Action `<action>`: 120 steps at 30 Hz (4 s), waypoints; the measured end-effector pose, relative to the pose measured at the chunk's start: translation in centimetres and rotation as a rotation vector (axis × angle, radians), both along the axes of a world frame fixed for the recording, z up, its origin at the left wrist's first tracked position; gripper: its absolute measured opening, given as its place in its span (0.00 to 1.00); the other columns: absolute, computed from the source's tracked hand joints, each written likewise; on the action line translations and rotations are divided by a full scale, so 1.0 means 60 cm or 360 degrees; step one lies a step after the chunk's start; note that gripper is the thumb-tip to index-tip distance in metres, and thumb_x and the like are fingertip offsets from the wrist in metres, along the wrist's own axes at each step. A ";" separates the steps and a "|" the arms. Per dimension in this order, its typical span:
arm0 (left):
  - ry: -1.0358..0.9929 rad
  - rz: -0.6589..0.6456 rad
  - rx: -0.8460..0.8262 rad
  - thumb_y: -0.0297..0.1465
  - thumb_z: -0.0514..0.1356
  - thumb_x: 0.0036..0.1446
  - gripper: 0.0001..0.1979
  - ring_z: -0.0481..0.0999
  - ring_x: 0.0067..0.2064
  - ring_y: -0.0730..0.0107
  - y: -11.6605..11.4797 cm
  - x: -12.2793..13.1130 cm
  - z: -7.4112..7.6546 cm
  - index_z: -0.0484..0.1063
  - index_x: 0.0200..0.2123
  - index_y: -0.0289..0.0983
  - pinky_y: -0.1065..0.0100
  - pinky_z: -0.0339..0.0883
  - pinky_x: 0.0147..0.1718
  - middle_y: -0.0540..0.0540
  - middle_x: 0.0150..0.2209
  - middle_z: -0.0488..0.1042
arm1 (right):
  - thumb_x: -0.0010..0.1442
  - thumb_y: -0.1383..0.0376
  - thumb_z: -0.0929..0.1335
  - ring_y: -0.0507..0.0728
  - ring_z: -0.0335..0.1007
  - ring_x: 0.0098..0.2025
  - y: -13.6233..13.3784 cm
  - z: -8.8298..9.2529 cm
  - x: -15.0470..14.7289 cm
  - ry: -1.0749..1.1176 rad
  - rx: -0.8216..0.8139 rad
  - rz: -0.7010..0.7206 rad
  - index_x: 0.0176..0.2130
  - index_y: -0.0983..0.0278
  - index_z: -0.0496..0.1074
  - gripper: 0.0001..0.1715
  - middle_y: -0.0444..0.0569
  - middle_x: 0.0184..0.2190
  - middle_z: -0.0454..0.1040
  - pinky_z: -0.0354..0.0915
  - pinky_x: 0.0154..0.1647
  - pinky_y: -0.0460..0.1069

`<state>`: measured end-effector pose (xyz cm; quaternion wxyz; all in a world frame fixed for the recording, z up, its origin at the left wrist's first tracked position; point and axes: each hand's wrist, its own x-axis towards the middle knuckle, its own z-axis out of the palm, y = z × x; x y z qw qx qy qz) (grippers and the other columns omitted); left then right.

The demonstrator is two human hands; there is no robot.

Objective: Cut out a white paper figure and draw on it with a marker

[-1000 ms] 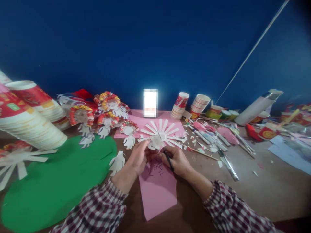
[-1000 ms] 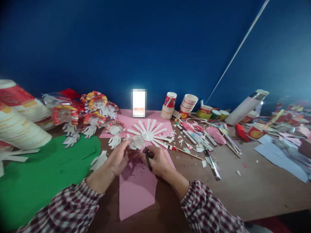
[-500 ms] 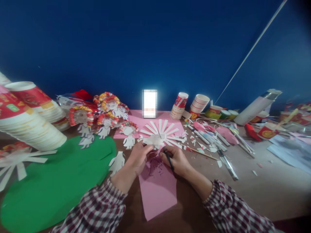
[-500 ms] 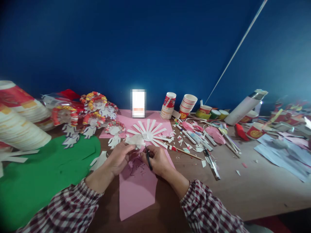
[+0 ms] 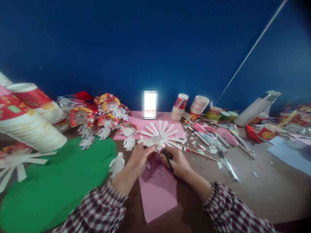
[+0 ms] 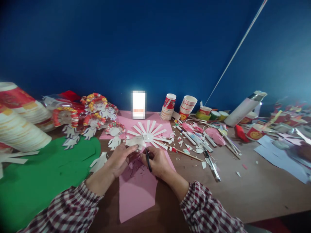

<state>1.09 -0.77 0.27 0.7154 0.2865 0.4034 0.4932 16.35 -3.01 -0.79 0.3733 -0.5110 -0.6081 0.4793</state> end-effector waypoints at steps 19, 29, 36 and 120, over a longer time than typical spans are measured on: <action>-0.0061 0.0014 -0.0063 0.28 0.72 0.35 0.16 0.74 0.25 0.72 -0.003 0.005 0.008 0.74 0.29 0.30 0.72 0.70 0.25 0.47 0.24 0.76 | 0.51 0.59 0.70 0.47 0.46 0.20 -0.005 0.015 -0.005 -0.0070 0.0013 -0.0034 0.24 0.65 0.63 0.15 0.37 0.17 0.53 0.44 0.19 0.43; -0.0004 -0.0002 -0.0008 0.30 0.72 0.37 0.16 0.74 0.25 0.72 0.001 0.002 -0.008 0.74 0.31 0.31 0.71 0.70 0.26 0.47 0.24 0.76 | 0.52 0.61 0.69 0.47 0.49 0.21 -0.007 0.020 -0.007 -0.0154 0.0026 -0.0069 0.24 0.65 0.64 0.12 0.39 0.17 0.56 0.48 0.19 0.42; 0.0034 -0.0027 -0.0031 0.31 0.72 0.35 0.17 0.74 0.23 0.71 0.002 0.003 -0.008 0.73 0.29 0.31 0.71 0.69 0.24 0.47 0.22 0.76 | 0.53 0.61 0.68 0.47 0.49 0.21 -0.006 0.021 -0.006 -0.0195 0.0038 -0.0067 0.25 0.66 0.66 0.11 0.39 0.18 0.57 0.48 0.20 0.42; -0.0121 0.0115 -0.0007 0.32 0.69 0.43 0.12 0.71 0.24 0.70 0.019 -0.009 -0.033 0.73 0.32 0.35 0.71 0.63 0.23 0.48 0.24 0.73 | 0.59 0.52 0.68 0.46 0.51 0.18 0.025 -0.052 0.010 0.0194 -0.0037 -0.0102 0.29 0.65 0.65 0.18 0.38 0.18 0.58 0.48 0.18 0.42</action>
